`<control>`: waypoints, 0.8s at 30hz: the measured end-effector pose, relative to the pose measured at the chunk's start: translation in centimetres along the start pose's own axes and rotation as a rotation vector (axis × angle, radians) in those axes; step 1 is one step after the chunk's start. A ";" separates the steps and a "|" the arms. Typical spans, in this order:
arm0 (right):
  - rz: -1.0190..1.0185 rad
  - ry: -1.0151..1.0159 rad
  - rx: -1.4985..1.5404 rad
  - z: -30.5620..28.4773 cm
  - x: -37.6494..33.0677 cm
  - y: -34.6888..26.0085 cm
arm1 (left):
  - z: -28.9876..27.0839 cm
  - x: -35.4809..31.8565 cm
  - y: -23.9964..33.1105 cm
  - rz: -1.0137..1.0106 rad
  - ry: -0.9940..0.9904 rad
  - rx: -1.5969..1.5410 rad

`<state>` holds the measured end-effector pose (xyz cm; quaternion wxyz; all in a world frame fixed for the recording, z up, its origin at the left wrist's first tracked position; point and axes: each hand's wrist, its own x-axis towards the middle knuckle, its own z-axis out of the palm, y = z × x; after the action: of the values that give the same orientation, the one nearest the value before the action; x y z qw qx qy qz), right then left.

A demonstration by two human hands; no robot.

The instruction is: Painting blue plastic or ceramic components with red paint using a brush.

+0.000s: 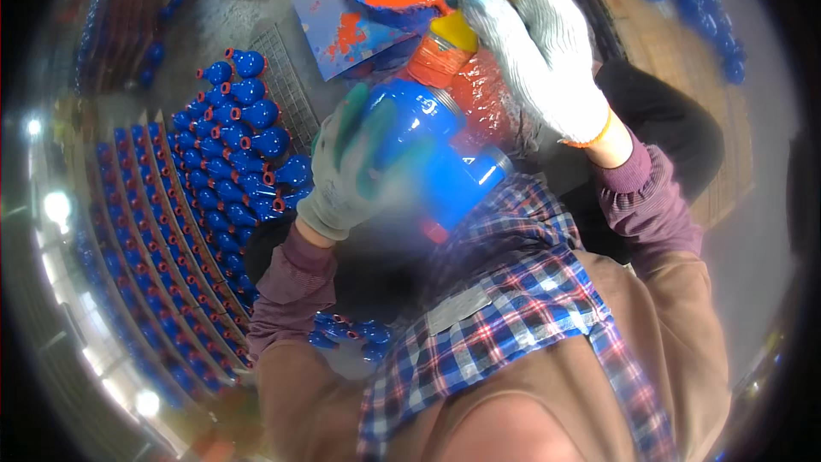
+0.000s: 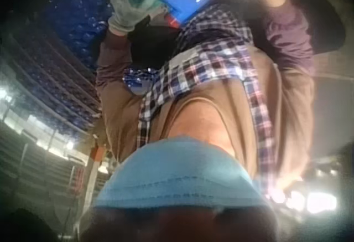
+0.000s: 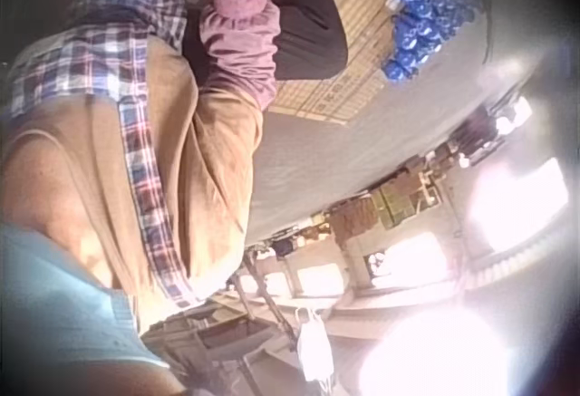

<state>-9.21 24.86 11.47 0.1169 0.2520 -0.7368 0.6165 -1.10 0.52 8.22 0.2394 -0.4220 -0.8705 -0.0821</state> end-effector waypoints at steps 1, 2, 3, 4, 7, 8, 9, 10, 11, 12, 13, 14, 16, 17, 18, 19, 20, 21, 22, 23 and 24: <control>-0.065 0.065 0.040 0.2 -0.7 0.2 | 0.0 0.2 0.2 -0.102 0.039 -0.044; -0.071 0.107 0.054 0.2 -1.2 0.1 | -0.2 0.5 0.2 -0.141 0.105 -0.129; -0.068 0.118 0.054 0.3 -1.7 -0.2 | -0.2 0.6 0.5 -0.132 0.099 -0.131; -0.021 0.126 0.125 0.5 -2.2 -0.4 | -0.2 0.6 1.0 -0.230 0.156 -0.188; -0.007 0.115 0.182 0.3 -2.7 -0.7 | -0.5 0.8 1.7 -0.342 0.194 -0.205; -0.009 0.130 0.213 0.4 -3.0 -0.7 | 0.1 0.2 1.7 -0.410 0.247 -0.276; -0.013 0.148 0.237 0.4 -3.2 -0.6 | 0.4 0.5 1.7 -0.475 0.303 -0.353; -0.018 0.156 0.231 0.5 -3.4 -0.5 | 0.4 1.1 2.2 -0.500 0.342 -0.424; -0.017 0.182 0.230 0.6 -3.6 -0.3 | 0.5 1.3 2.6 -0.490 0.345 -0.428; -0.014 0.204 0.235 0.8 -3.9 -0.3 | 0.3 1.0 3.3 -0.643 0.375 -0.550; -0.017 0.206 0.235 0.8 -3.9 -0.5 | 0.4 0.8 3.6 -0.797 0.404 -0.674; -0.042 0.177 0.248 0.8 -3.9 -0.7 | 0.9 0.4 3.6 -0.802 0.507 -0.939; -0.070 0.143 0.269 0.6 -3.7 -1.4 | 1.0 -7.6 0.8 -0.805 0.040 -0.990; -0.112 0.153 0.209 0.4 -3.5 -1.5 | 1.1 -10.2 -0.3 -0.781 -0.430 -1.017; -0.157 0.158 0.151 0.4 -3.4 -1.4 | 0.8 -8.9 0.1 -0.786 -0.424 -1.016; -0.159 0.154 0.146 0.2 -3.4 -1.3 | 0.3 -6.1 0.8 -0.617 -0.298 -0.655; -0.236 0.149 0.024 0.1 -3.5 -1.1 | 0.3 -4.2 1.5 -0.449 -0.170 -0.291; -0.314 0.144 -0.096 0.1 -3.5 -1.0 | 0.9 -3.6 2.0 -0.456 -0.164 -0.287; -0.255 0.130 0.028 0.3 -3.8 -0.7 | 1.5 -3.0 2.4 -0.735 0.030 -0.707; -0.260 0.121 0.031 0.4 -3.9 -0.5 | 1.9 -2.6 2.5 -0.996 0.243 -1.131; -0.244 0.099 0.015 0.2 -4.1 -0.2 | 1.5 -1.1 2.3 -0.996 0.249 -1.136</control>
<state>-5.61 25.60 9.62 0.2252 0.3100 -0.6894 0.6148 0.77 1.71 6.25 0.0165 -0.0255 -0.7487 -0.6622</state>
